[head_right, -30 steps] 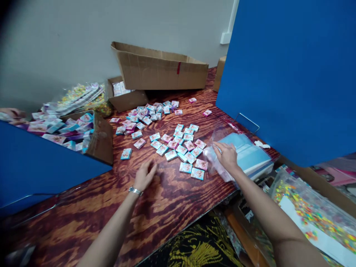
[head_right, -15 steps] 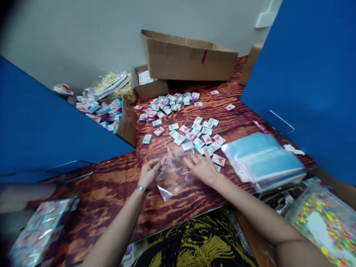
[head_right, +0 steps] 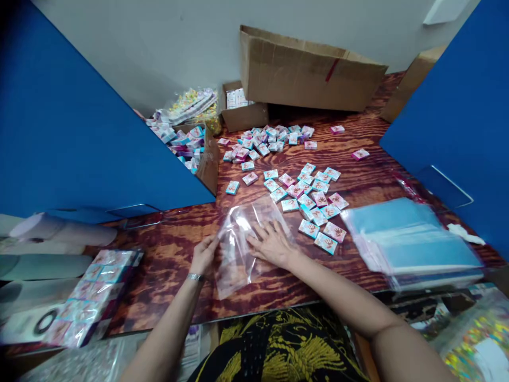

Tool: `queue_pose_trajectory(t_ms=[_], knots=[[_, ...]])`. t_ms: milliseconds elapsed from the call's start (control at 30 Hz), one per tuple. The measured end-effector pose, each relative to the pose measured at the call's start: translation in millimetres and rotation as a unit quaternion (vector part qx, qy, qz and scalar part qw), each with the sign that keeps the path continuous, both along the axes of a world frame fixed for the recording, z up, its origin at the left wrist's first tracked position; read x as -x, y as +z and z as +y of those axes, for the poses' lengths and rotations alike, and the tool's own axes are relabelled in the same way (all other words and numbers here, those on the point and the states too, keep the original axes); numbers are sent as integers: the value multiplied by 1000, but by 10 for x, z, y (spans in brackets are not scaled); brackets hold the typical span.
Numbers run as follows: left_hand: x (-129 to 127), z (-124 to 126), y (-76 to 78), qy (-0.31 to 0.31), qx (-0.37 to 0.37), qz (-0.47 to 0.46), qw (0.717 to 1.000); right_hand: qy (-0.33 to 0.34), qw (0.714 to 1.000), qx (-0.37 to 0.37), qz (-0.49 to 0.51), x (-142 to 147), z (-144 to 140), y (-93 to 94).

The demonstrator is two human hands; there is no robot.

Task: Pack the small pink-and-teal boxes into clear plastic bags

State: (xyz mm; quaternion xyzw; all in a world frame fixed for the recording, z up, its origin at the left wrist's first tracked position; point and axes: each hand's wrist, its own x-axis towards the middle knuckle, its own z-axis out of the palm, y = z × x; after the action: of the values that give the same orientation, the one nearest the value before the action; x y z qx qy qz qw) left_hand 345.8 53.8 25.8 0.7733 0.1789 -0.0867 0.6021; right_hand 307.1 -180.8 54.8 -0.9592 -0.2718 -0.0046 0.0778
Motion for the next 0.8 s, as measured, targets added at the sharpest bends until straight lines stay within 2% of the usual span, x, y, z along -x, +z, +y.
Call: queue_pose_trajectory(t_ms=[133,200,233,267,333,400,433,500,533,600,667,733,800], knots=[[31,316,176,52,-94,4,994,5,998,3,66,-142,131,-236],[89,404,315,81,-211,-68,972,7,997,0,82,-163,215,-273],[126,398,375,72,-283,-131,948,8,996,-2,86,-166,267,-277],[165,357,419,36,-347,-201,915,9,996,-5,88,-167,325,-277],[224,191,433,-106,-418,-317,845,10,996,-10,87,-171,433,-263],[235,-6,339,-246,-422,-347,801,20,996,-12,84,-185,479,-230],[221,-83,259,-285,-427,-339,788,30,996,-11,81,-196,454,-203],[174,-152,68,-300,-456,-302,781,33,997,-11,64,-223,275,-136],[151,-143,-24,-294,-470,-285,782,12,999,-12,46,-235,120,-101],[128,-69,-170,-289,-484,-269,781,-83,997,-7,-2,-250,-280,-53],[134,27,-255,-288,-486,-274,778,-220,974,14,-47,-245,-694,-52],[148,99,-297,-284,-487,-284,776,-303,951,28,-53,-226,-1001,-97],[148,143,-327,-276,-493,-289,772,-285,958,18,-27,-230,-1157,-152]])
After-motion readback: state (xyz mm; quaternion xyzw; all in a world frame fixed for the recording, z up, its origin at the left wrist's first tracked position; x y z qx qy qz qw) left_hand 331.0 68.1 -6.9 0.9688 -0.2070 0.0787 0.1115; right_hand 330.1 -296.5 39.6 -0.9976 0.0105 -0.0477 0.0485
